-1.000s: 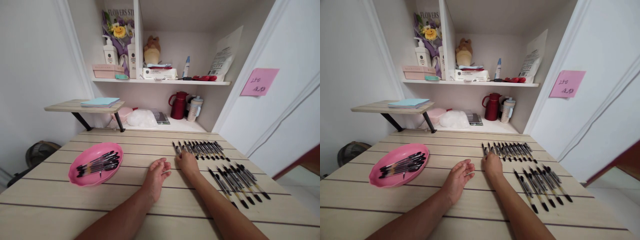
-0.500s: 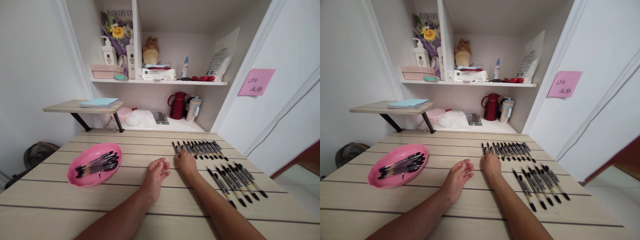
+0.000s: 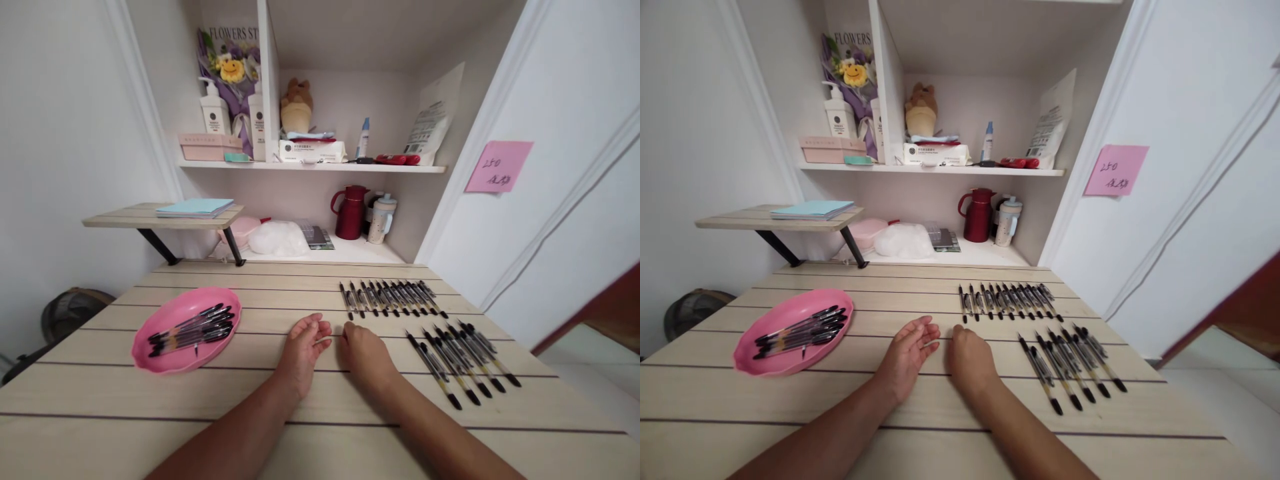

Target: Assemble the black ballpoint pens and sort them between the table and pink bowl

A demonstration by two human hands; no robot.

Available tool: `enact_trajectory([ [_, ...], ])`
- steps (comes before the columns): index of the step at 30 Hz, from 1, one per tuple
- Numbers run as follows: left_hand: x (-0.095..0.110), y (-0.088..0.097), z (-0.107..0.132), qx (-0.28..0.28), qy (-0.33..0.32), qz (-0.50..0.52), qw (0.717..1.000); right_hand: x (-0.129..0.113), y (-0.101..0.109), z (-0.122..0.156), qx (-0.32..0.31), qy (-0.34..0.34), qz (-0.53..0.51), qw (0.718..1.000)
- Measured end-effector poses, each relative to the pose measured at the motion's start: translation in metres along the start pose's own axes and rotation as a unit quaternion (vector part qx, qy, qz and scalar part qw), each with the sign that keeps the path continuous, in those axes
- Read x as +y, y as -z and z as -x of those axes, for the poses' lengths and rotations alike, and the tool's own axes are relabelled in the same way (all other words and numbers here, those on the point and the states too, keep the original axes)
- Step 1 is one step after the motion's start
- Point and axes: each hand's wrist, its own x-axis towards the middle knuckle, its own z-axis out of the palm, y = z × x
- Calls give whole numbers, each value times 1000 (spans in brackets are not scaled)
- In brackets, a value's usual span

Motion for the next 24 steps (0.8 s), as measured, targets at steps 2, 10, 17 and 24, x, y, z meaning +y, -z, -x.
enact_trajectory([
  [2,1,0,1,4,-3,-9,1000,-1,2,10,-8,26,23,999],
  [10,-1,0,2,-5,-10,-31,999,-2,12,23,50,72,90,992],
  [17,-1,0,2,-15,-12,-34,999,0,3,17,48,72,80,993],
  [24,0,0,2,-18,-16,-38,999,2,3,12,47,63,71,994],
])
